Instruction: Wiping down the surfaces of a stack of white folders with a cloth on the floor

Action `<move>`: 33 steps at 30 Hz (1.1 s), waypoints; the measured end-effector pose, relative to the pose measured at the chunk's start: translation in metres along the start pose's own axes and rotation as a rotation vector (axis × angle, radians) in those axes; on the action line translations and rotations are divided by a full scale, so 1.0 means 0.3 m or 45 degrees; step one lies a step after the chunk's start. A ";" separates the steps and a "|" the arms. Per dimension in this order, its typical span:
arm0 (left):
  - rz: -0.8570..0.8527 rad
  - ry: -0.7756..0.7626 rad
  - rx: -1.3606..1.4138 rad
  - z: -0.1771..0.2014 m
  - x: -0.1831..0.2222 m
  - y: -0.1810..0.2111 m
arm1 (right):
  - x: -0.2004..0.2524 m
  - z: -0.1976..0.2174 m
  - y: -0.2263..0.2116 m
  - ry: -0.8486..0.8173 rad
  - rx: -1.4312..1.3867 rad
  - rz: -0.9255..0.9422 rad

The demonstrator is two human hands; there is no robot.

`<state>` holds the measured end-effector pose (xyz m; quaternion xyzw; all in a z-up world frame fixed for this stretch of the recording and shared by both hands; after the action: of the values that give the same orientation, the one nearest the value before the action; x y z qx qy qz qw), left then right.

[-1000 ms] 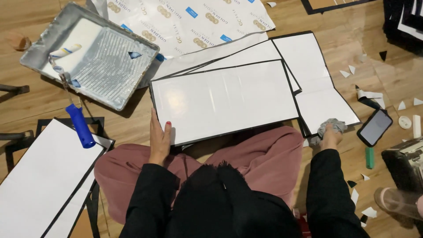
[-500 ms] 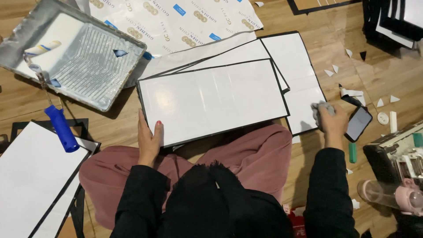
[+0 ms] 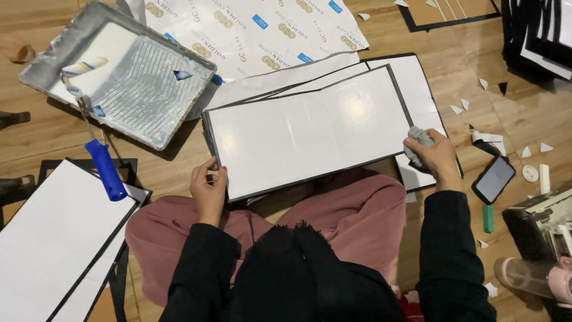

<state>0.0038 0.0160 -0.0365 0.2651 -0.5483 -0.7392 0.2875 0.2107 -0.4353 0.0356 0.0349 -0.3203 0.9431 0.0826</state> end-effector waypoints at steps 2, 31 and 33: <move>0.001 -0.016 0.004 -0.009 0.005 0.011 | -0.038 0.020 -0.036 0.036 0.032 0.050; -0.261 -0.458 -0.893 -0.068 0.008 0.105 | 0.118 -0.444 -0.312 0.159 0.498 0.844; -0.262 -0.476 -0.879 -0.066 0.013 0.111 | 0.017 -0.389 -0.206 0.183 0.472 0.698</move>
<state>0.0197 -0.0076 -0.0100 0.0676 -0.2813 -0.9402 0.1796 0.2152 -0.3151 -0.0193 -0.1047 -0.1343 0.9724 -0.1593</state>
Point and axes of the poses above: each hand's wrist, its own x-axis away from the middle knuckle, its own z-axis out of the back of the hand, y = z × x, the point moved 1 cm from there along -x, towards the middle knuckle, and after that the axes turned 1 degree about y, right-handed, at the moved point
